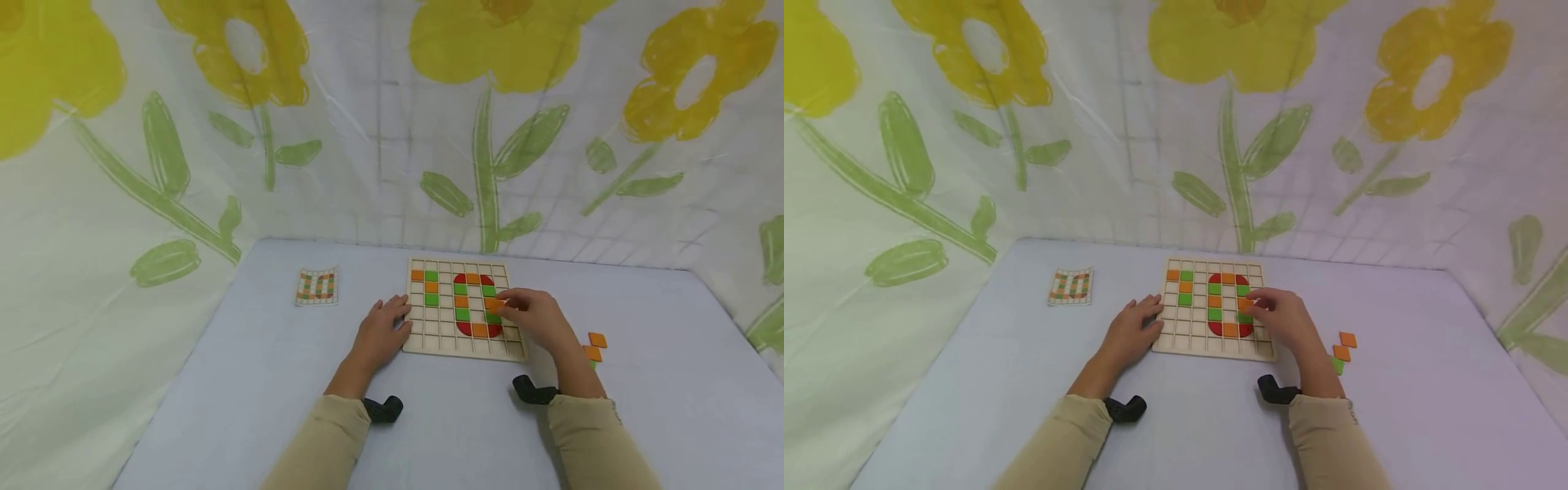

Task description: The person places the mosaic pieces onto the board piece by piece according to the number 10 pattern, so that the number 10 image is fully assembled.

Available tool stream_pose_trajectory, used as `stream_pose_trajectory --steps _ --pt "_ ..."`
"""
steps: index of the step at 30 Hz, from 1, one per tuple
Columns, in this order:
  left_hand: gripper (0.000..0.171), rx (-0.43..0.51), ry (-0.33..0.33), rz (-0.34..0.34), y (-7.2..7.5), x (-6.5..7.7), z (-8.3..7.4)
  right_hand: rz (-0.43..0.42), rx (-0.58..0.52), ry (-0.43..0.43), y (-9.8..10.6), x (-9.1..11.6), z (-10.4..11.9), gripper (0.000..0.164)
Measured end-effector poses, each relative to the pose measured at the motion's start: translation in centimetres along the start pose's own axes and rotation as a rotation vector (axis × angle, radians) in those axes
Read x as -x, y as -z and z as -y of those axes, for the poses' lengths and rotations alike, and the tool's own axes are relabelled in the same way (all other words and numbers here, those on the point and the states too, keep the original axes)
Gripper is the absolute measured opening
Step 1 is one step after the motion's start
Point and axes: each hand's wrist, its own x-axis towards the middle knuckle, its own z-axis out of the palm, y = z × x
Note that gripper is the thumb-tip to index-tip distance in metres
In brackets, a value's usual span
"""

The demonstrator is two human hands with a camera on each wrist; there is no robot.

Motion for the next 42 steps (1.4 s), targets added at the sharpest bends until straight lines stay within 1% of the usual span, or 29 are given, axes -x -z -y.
stream_pose_trajectory --steps 4,7,12,16,21,27,34,36,39,42 --pt "0.040 0.007 0.001 -0.006 0.0 0.0 0.1 0.010 -0.045 0.072 -2.4 -1.0 2.6 0.023" --pt "0.041 0.015 0.006 0.000 0.0 0.0 0.0 0.013 -0.050 0.091 -4.2 -1.6 4.1 0.018" --pt "0.041 -0.003 0.000 0.008 0.1 0.0 -0.1 -0.010 0.015 0.103 -6.6 -2.5 5.9 0.016" --pt "0.041 -0.013 0.003 0.007 0.1 0.0 -0.1 -0.011 0.069 0.118 -7.8 -2.8 6.6 0.013" --pt "0.042 -0.021 -0.002 0.013 0.0 -0.1 -0.1 -0.003 0.147 0.102 -8.5 -2.8 7.2 0.013" --pt "0.042 -0.039 -0.006 0.012 -0.1 -0.2 0.1 0.032 0.169 0.071 -8.7 -2.9 7.1 0.017" --pt "0.042 -0.028 0.002 0.020 -0.1 -0.2 0.1 0.050 0.165 0.080 -8.7 -2.7 7.0 0.017" --pt "0.042 -0.025 0.010 0.025 -0.1 -0.2 0.0 0.053 0.149 0.086 -8.5 -2.7 6.8 0.018" --pt "0.042 -0.026 0.017 0.025 0.0 -0.2 0.0 0.047 0.112 0.082 -8.0 -2.5 6.5 0.022" --pt "0.042 -0.028 0.022 0.024 -0.1 -0.2 0.1 0.020 0.090 0.068 -7.2 -2.2 6.1 0.026"
